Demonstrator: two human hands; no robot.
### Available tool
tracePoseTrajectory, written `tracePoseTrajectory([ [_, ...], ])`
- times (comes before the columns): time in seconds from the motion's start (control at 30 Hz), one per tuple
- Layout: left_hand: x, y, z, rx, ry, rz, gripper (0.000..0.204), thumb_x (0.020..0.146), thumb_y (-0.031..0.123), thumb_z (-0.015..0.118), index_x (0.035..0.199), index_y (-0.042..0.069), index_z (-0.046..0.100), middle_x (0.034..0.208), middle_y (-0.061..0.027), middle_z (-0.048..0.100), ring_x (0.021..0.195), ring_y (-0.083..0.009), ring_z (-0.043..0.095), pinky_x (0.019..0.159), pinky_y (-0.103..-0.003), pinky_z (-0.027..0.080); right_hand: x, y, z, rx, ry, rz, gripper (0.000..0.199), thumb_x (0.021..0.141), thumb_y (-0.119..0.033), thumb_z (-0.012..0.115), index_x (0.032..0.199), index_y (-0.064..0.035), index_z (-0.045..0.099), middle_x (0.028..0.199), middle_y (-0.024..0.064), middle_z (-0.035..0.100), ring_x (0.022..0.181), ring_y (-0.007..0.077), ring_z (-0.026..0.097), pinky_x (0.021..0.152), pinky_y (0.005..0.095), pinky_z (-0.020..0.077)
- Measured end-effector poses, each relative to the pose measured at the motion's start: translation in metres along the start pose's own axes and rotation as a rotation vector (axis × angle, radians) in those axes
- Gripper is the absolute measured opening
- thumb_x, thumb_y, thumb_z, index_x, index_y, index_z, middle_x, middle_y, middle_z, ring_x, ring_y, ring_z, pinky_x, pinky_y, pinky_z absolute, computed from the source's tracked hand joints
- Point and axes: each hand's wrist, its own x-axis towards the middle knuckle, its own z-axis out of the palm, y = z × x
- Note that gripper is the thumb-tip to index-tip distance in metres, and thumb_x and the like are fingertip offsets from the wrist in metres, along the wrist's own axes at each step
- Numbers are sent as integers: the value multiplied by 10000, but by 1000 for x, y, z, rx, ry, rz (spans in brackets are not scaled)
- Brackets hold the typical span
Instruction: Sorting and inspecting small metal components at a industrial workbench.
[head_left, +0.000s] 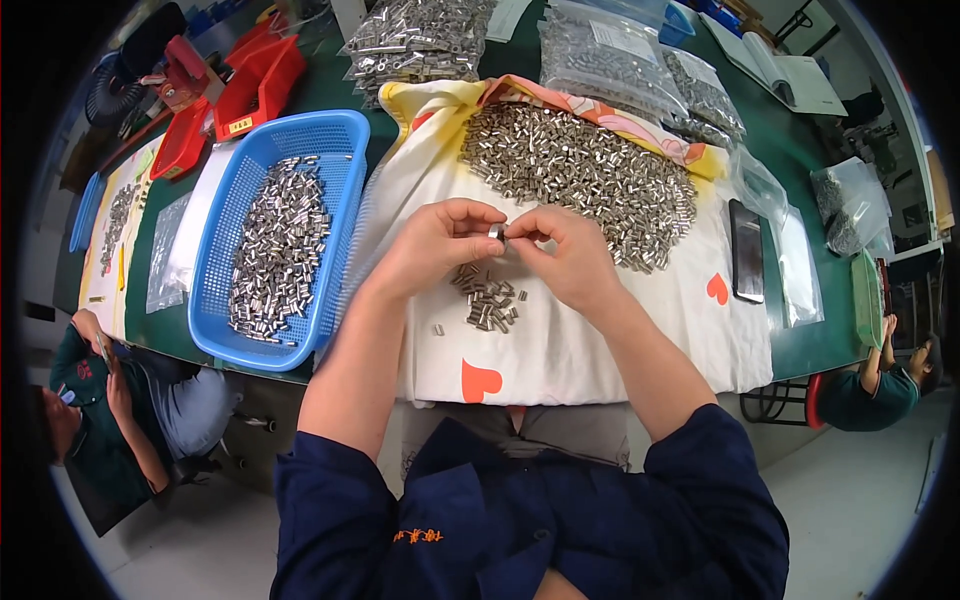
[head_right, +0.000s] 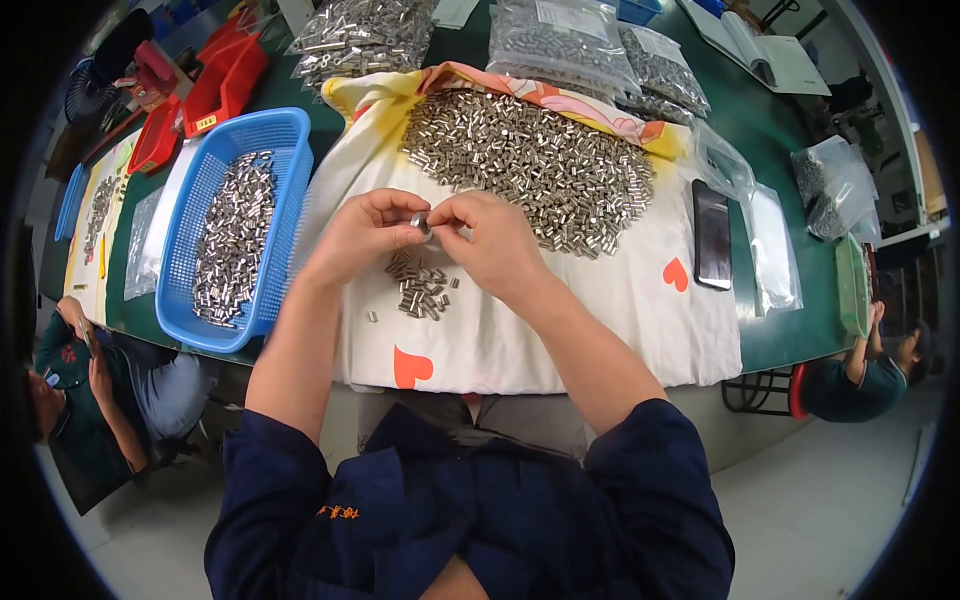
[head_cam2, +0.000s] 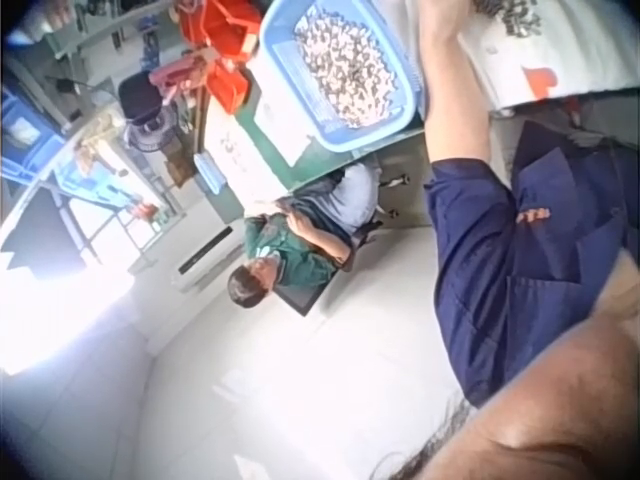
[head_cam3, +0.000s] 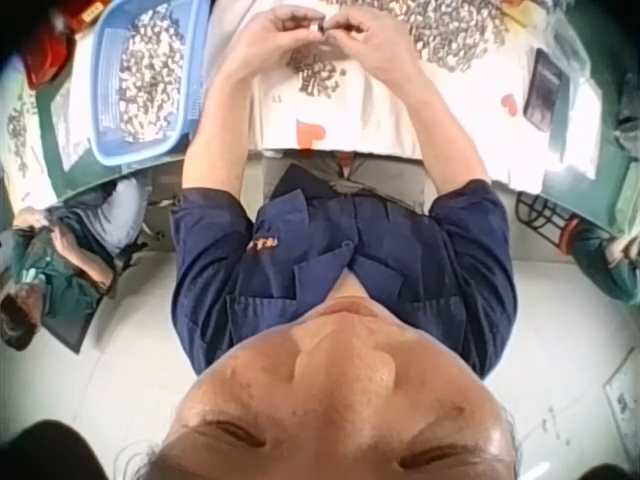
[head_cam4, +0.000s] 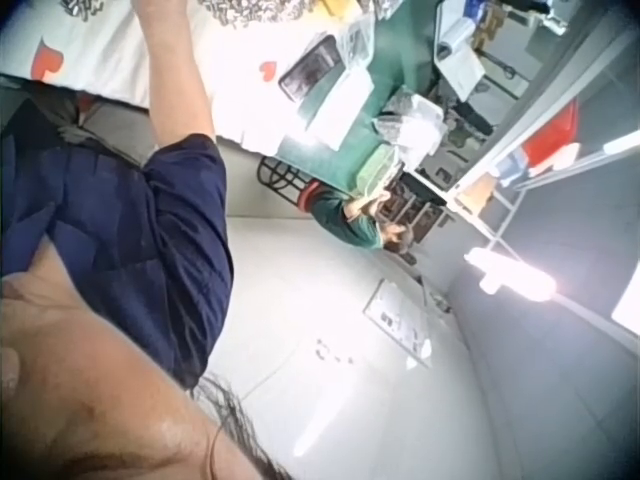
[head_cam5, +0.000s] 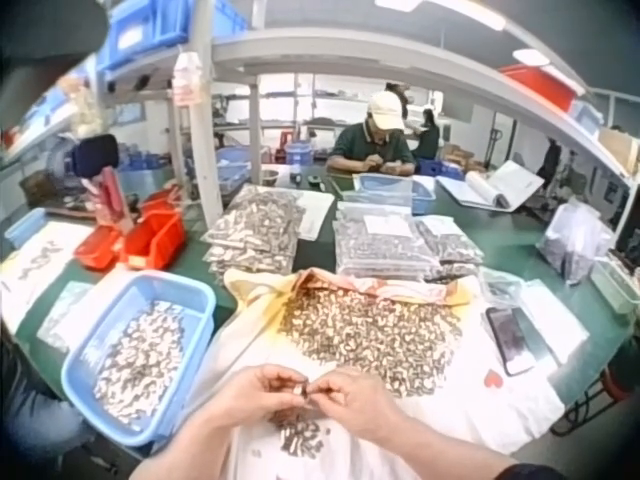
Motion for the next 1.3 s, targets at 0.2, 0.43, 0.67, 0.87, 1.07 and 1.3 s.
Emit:
tracePoseTrajectory([
  [0.2,1,-4,4,4,25,0,293,744,12,646,1019,-45,563,873,-73,628,788,-95,591,700,-205,472,-2,1,7,-332,131,-291,59,690,-69,613,739,-42,596,734,77,596,703,237,571,642,312,455],
  [0.43,-2,-2,0,-68,-81,-25,299,729,18,663,1012,-35,583,848,-54,628,769,-81,587,680,-195,470,4,8,-7,203,-144,215,151,696,-137,677,741,-32,576,663,9,572,595,88,518,557,234,432],
  [0.67,-4,3,1,38,-84,-78,275,721,22,667,983,-16,597,826,-37,618,739,-73,577,678,-197,466,17,24,-17,-13,-11,269,132,700,-111,670,803,-52,614,697,3,578,612,79,501,576,223,419],
  [0.87,-1,-1,5,152,-88,-62,258,741,17,645,991,-12,587,844,-34,615,748,-69,574,677,-198,465,18,44,-2,-704,185,-151,79,735,-114,581,774,-60,624,782,82,586,795,261,538,736,361,410],
  [1.07,1,-3,4,-37,-40,-45,274,762,15,621,1028,-16,562,877,-39,614,762,-82,579,682,-212,476,10,36,-7,-716,70,-111,74,738,-78,572,790,-53,618,804,96,579,786,260,538,722,345,419],
  [1.3,1,-1,0,-36,29,-19,314,757,14,628,1054,-39,541,904,-82,619,796,-107,592,710,-222,478,2,1,-3,100,-37,78,87,735,-26,578,813,-18,614,819,52,600,700,134,548,641,244,437],
])
